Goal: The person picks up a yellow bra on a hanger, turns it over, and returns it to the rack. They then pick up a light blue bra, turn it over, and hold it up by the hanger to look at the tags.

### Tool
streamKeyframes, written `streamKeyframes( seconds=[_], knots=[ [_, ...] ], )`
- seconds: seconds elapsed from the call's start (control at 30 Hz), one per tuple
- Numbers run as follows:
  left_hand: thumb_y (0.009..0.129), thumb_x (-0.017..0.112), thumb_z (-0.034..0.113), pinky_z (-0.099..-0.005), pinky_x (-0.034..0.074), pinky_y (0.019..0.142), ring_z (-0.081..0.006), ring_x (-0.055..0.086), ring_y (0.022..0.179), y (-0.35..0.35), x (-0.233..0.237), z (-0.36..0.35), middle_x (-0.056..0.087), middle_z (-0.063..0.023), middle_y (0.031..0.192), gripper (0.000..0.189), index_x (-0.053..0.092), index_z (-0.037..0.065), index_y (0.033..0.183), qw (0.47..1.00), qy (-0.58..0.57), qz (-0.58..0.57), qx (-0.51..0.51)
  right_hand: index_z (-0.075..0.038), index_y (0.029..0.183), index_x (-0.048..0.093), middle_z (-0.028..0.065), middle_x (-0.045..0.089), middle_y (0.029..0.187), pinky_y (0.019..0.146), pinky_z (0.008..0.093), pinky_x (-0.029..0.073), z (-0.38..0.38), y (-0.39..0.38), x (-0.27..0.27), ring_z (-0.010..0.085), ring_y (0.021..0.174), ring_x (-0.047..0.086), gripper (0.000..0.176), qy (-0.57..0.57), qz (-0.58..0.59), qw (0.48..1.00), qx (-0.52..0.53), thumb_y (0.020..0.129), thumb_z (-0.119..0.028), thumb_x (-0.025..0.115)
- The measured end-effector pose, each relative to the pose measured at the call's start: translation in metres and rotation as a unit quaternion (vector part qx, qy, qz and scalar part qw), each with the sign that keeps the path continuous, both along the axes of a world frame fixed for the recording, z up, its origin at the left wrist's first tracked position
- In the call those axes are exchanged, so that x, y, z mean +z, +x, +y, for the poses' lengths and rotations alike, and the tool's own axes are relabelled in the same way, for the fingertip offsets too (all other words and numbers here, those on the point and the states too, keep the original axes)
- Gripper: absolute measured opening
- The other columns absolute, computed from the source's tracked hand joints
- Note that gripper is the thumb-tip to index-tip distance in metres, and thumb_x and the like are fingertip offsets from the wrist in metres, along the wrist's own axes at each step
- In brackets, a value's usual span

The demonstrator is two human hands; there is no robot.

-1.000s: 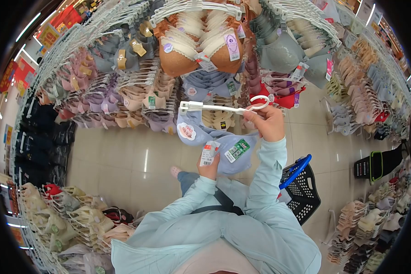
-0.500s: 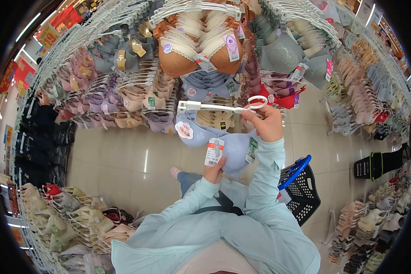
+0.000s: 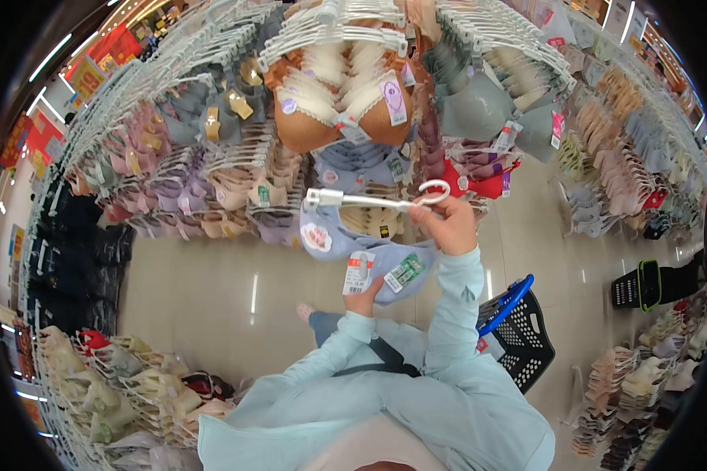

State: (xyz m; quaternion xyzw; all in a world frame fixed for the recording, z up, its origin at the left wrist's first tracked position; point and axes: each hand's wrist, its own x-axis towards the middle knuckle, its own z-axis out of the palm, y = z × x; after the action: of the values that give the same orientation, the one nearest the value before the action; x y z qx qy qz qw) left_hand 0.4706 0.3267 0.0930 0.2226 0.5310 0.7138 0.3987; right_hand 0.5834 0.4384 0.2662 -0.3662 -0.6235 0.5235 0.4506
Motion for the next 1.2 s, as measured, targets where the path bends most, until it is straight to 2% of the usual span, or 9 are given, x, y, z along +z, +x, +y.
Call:
streamKeyframes(
  seconds=[0.4,0.47,0.5,0.53,0.67,0.8,0.87,1.07,1.2],
  knots=[
    [0.065,0.061,0.008,-0.0237,0.037,0.070,-0.0132,0.047,0.082,0.003,-0.011,0.005,0.050,-0.0069,0.092,0.038,0.045,-0.002,0.097,0.995,-0.054,0.061,0.063,0.004,0.074,0.056,0.0060,0.056,0.064,0.053,0.0188,0.041,-0.010,0.008,0.014,0.0083,0.058,0.052,0.012,-0.041,0.040,0.997,0.049,0.063,-0.001,0.059],
    [0.069,0.057,0.010,-0.0255,0.038,0.071,-0.0137,0.047,0.084,0.004,-0.012,0.006,0.049,-0.0066,0.094,0.037,0.043,0.002,0.102,0.996,-0.043,-0.075,0.035,0.004,0.074,0.056,0.0061,0.056,0.064,0.054,0.0189,0.041,-0.010,0.005,0.013,0.0085,0.058,0.052,0.013,-0.034,0.039,0.997,0.061,0.063,-0.001,0.059],
    [0.069,0.057,0.010,-0.0255,0.038,0.071,-0.0137,0.047,0.084,0.005,-0.010,0.006,0.049,-0.0066,0.094,0.037,0.043,0.002,0.102,0.996,-0.043,-0.075,0.035,0.002,0.074,0.056,0.0050,0.055,0.062,0.043,0.0171,0.034,-0.008,0.003,0.006,0.0058,0.051,0.048,0.013,0.006,0.050,0.997,0.064,0.063,-0.004,0.059],
    [0.071,0.055,0.012,-0.0274,0.039,0.072,-0.0147,0.048,0.085,0.006,-0.008,0.005,0.048,-0.0062,0.096,0.036,0.041,0.004,0.103,0.981,-0.030,-0.190,-0.003,0.000,0.075,0.056,0.0038,0.054,0.059,0.033,0.0153,0.026,-0.006,0.002,0.003,0.0032,0.043,0.043,0.013,0.045,0.060,0.995,0.068,0.064,-0.006,0.060],
    [0.076,0.048,0.014,-0.0330,0.042,0.074,-0.0178,0.048,0.090,0.008,-0.002,0.004,0.047,-0.0049,0.099,0.033,0.037,0.010,0.107,0.879,0.011,-0.456,-0.139,0.000,0.075,0.056,0.0033,0.054,0.060,0.035,0.0150,0.028,-0.009,0.001,0.012,0.0042,0.048,0.046,0.013,-0.006,0.040,0.996,0.075,0.063,-0.006,0.060],
    [0.076,0.048,0.012,-0.0336,0.041,0.074,-0.0189,0.047,0.092,0.008,-0.001,0.001,0.046,-0.0048,0.100,0.033,0.037,0.009,0.107,0.857,0.010,-0.488,-0.166,0.002,0.075,0.056,0.0044,0.056,0.063,0.044,0.0163,0.035,-0.007,0.001,0.011,0.0058,0.053,0.049,0.014,0.010,0.033,0.997,0.067,0.063,-0.004,0.060],
    [0.073,0.051,0.006,-0.0344,0.041,0.075,-0.0192,0.047,0.091,0.010,0.000,-0.004,0.045,-0.0057,0.101,0.038,0.035,0.007,0.107,0.917,0.024,-0.360,-0.170,0.004,0.075,0.055,0.0061,0.057,0.065,0.052,0.0179,0.041,-0.005,0.002,0.010,0.0072,0.057,0.052,0.015,-0.007,0.032,0.997,0.064,0.062,-0.003,0.061],
    [0.062,0.052,-0.012,-0.0320,0.037,0.079,-0.0188,0.043,0.093,0.013,0.011,-0.004,0.041,-0.0068,0.103,0.055,0.031,0.006,0.110,0.966,0.016,-0.189,-0.177,0.003,0.074,0.055,0.0055,0.057,0.064,0.050,0.0168,0.039,-0.003,0.002,0.008,0.0060,0.055,0.050,0.015,-0.021,0.023,0.998,0.050,0.062,-0.003,0.061],
    [0.060,0.058,-0.005,-0.0281,0.037,0.077,-0.0166,0.043,0.090,0.007,-0.003,-0.004,0.043,-0.0066,0.098,0.054,0.034,0.003,0.107,0.989,0.002,0.006,-0.151,0.002,0.074,0.056,0.0061,0.057,0.064,0.049,0.0167,0.038,-0.004,0.003,0.008,0.0059,0.056,0.050,0.013,-0.011,0.022,0.999,0.043,0.063,-0.003,0.061]
  ],
)
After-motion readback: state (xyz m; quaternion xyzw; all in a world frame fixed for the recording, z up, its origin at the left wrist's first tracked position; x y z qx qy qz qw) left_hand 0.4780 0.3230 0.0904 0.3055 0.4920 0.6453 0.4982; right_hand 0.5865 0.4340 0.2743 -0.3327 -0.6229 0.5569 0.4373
